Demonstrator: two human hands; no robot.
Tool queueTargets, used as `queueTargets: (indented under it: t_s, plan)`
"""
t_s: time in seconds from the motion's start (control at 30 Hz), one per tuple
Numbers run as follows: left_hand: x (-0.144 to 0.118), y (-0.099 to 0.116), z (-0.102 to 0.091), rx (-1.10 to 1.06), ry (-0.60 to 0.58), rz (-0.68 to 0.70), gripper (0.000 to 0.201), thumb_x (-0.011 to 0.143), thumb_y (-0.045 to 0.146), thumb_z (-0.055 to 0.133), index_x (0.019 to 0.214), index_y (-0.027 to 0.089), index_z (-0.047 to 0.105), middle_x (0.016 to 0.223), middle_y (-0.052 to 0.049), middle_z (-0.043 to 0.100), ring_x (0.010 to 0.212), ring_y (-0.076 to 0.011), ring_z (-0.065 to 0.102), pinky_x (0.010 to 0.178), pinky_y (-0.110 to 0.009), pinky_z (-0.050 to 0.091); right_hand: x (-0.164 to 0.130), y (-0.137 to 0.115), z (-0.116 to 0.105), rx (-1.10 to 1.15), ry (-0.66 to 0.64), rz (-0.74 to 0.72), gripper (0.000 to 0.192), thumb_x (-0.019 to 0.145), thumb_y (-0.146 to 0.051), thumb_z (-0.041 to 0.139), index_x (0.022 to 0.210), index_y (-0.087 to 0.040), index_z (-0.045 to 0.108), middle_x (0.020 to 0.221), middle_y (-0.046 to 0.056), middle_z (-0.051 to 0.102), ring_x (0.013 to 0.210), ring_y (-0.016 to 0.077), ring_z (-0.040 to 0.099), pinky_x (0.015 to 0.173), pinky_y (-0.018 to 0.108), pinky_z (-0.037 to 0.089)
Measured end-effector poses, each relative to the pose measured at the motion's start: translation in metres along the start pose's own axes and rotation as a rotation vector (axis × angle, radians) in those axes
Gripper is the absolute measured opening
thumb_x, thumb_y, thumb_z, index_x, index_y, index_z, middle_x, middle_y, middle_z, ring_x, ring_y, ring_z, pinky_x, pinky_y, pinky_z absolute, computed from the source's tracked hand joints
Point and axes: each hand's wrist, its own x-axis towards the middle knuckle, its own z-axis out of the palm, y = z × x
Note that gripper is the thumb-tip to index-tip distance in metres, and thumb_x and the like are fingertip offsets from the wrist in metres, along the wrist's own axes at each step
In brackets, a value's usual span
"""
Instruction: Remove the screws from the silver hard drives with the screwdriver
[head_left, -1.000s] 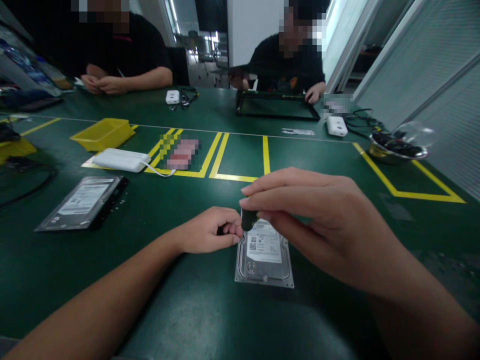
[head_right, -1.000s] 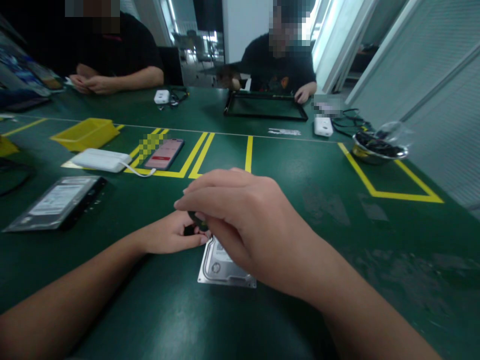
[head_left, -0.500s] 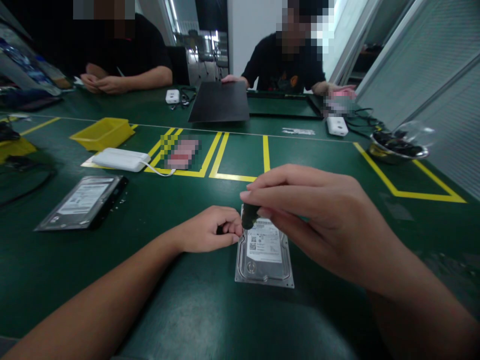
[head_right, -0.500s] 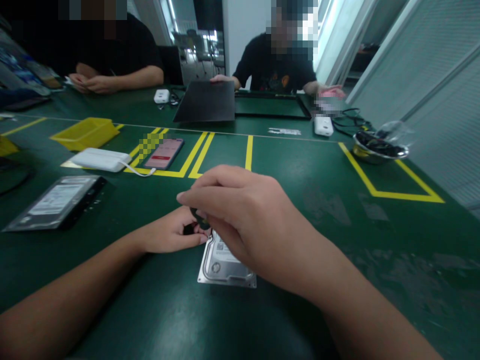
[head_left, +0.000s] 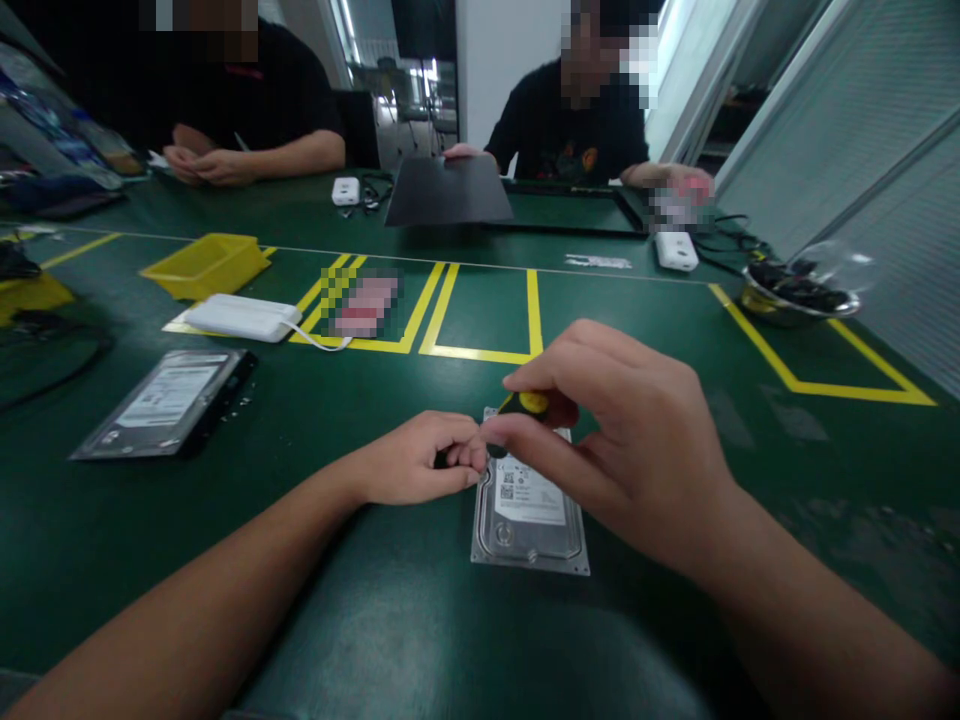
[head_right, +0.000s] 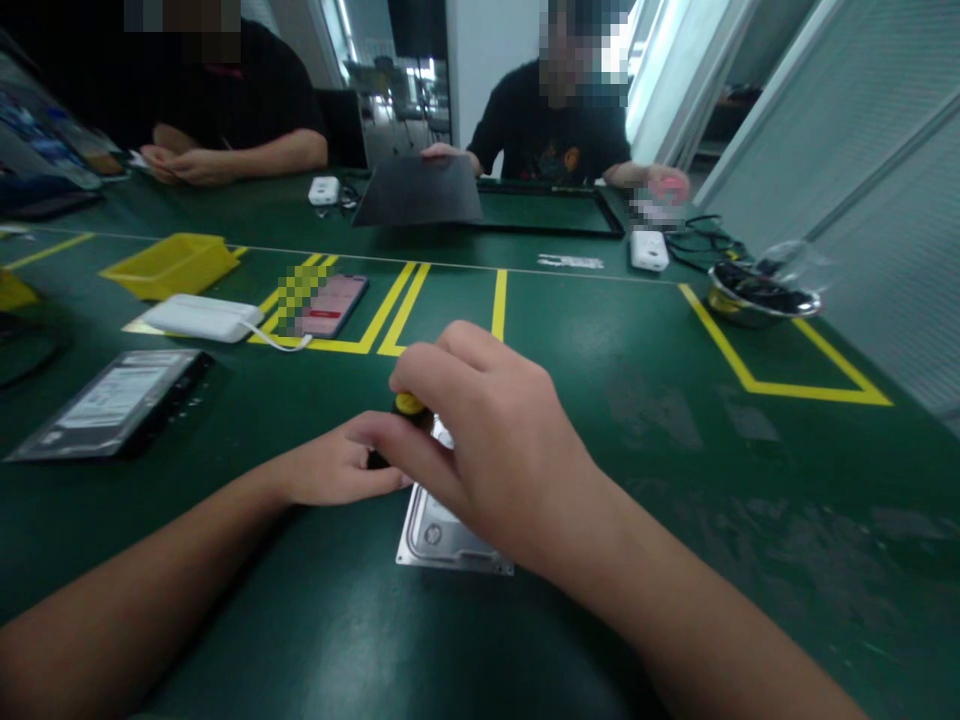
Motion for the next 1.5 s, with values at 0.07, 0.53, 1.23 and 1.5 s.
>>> queueTargets:
  t_s: [0.07, 0.53, 1.23, 1.5]
  plan:
    - [0.001, 0.002, -0.001, 0.004, -0.012, 0.009, 0.005, 0.084, 0.021, 0.06, 0.084, 0.017, 0.063, 0.076, 0.001, 0.06, 0.07, -0.0129, 0.055, 0.064, -0.025, 0.044, -0.001, 0.0, 0.004, -0.023, 0.028, 0.008, 0.022, 0.085, -0.034, 0.07, 0.085, -0.012, 0.067, 0.074, 0.0, 0.055, 0.066, 0.0113, 0.051, 0.058, 0.027, 0.038]
    - [0.002, -0.002, 0.001, -0.027, 0.001, 0.074, 0.002, 0.082, 0.013, 0.063, 0.084, 0.014, 0.062, 0.073, 0.003, 0.056, 0.064, -0.0091, 0.051, 0.058, -0.021, 0.04, 0.0, -0.001, 0.003, 0.145, 0.021, 0.003, 0.024, 0.09, -0.021, 0.063, 0.111, -0.01, 0.07, 0.094, 0.005, 0.067, 0.087, 0.012, 0.06, 0.075, 0.024, 0.049]
    - [-0.001, -0.002, 0.001, 0.053, 0.009, -0.022, 0.012, 0.084, 0.022, 0.062, 0.094, 0.016, 0.061, 0.092, -0.004, 0.066, 0.089, -0.0189, 0.061, 0.074, -0.028, 0.049, 0.002, -0.002, -0.007, 0.267, -0.08, -0.057, 0.015, 0.088, -0.019, 0.066, 0.102, -0.015, 0.069, 0.103, 0.003, 0.071, 0.098, 0.0129, 0.064, 0.083, 0.024, 0.051]
    - [0.0, -0.003, 0.001, 0.072, -0.002, -0.002, 0.011, 0.084, 0.022, 0.061, 0.093, 0.016, 0.063, 0.09, -0.002, 0.065, 0.082, -0.0154, 0.06, 0.07, -0.026, 0.048, 0.002, -0.001, -0.009, 0.274, -0.128, -0.051, 0.016, 0.089, -0.013, 0.06, 0.103, -0.017, 0.066, 0.101, 0.003, 0.069, 0.095, 0.0128, 0.063, 0.08, 0.026, 0.052]
